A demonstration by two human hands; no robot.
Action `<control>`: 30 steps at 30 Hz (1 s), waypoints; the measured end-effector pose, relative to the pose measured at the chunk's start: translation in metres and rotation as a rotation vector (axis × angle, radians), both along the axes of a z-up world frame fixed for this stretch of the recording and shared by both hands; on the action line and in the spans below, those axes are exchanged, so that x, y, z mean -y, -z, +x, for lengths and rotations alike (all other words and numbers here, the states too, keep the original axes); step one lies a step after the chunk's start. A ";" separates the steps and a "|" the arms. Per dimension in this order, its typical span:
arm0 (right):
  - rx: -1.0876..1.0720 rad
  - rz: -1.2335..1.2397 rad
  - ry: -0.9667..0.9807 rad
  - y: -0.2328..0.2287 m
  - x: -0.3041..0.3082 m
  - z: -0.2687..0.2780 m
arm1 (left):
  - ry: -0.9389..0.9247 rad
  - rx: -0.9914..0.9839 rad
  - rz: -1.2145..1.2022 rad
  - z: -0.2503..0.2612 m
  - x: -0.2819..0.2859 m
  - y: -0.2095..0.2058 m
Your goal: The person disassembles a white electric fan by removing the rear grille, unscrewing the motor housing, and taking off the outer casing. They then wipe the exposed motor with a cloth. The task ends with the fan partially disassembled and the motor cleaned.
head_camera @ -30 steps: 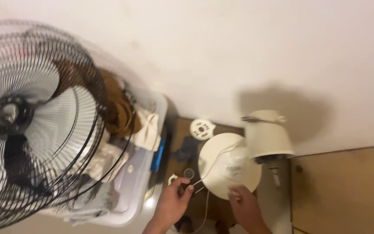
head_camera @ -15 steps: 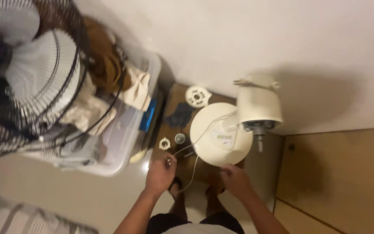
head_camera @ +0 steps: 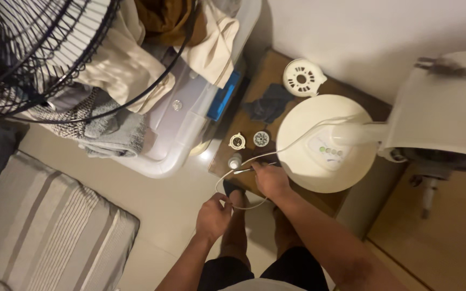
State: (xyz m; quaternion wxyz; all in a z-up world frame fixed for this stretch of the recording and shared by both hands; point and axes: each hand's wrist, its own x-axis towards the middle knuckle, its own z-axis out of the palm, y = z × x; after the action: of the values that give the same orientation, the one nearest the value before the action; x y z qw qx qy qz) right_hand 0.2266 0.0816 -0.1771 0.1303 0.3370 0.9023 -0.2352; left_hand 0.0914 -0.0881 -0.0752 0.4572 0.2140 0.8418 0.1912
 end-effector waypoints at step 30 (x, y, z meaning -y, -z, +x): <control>-0.706 -0.549 1.243 -0.159 -0.131 0.277 | 0.368 0.086 0.372 0.102 -0.120 -0.201</control>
State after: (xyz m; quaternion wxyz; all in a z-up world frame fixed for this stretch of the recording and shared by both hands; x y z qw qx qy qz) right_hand 0.5033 0.2126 -0.0177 -0.2431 0.6429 0.4442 -0.5747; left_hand 0.1936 0.0314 0.1262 0.4726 0.4354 0.7188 0.2653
